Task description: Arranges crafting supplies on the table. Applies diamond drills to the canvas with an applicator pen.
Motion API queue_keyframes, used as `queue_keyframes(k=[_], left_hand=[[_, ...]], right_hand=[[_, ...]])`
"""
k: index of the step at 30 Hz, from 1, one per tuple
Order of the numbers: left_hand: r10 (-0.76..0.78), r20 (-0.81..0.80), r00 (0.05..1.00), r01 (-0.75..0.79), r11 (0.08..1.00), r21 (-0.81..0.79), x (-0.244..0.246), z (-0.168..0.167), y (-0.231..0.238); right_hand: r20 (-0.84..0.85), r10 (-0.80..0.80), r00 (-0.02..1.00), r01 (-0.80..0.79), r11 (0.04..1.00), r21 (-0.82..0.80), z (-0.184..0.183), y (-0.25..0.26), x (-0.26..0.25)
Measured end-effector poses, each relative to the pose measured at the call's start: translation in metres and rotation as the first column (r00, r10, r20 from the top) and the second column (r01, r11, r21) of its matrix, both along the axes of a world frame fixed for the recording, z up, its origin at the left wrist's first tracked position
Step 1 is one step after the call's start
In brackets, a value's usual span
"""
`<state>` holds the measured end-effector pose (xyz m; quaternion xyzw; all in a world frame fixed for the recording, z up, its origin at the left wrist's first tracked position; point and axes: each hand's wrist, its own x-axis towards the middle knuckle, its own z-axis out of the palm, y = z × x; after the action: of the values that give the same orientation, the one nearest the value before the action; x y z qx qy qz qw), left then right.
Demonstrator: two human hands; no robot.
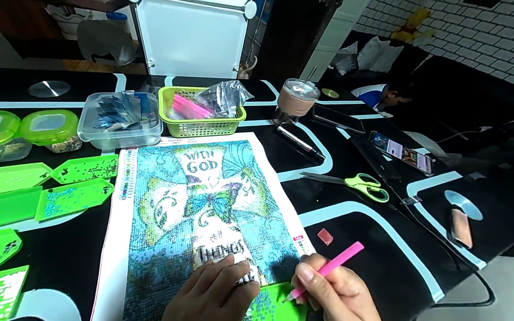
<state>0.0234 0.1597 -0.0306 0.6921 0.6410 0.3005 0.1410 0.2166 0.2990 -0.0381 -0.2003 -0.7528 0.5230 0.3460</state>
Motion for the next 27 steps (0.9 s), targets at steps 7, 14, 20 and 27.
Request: queue_keyframes(k=[7,14,20,27], left_hand=[[-0.004,0.007,1.000,0.004,1.000,-0.014,0.000,0.002,0.001],[-0.004,-0.005,1.000,0.004,1.000,-0.013,0.000,0.002,0.000],[-0.001,0.004,1.000,0.001,1.000,-0.022,0.001,0.003,0.000],[-0.011,-0.011,1.000,0.011,1.000,-0.025,0.000,0.002,0.000]], right_hand=[[-0.027,-0.098,0.995,0.099,0.994,0.048,-0.006,0.033,-0.019],[-0.047,-0.101,0.994,0.106,0.987,0.117,-0.011,0.034,-0.019],[-0.025,-0.095,0.995,0.097,0.984,0.149,-0.013,0.034,-0.019],[0.042,-0.127,0.991,0.104,0.927,0.361,-0.014,0.032,-0.018]])
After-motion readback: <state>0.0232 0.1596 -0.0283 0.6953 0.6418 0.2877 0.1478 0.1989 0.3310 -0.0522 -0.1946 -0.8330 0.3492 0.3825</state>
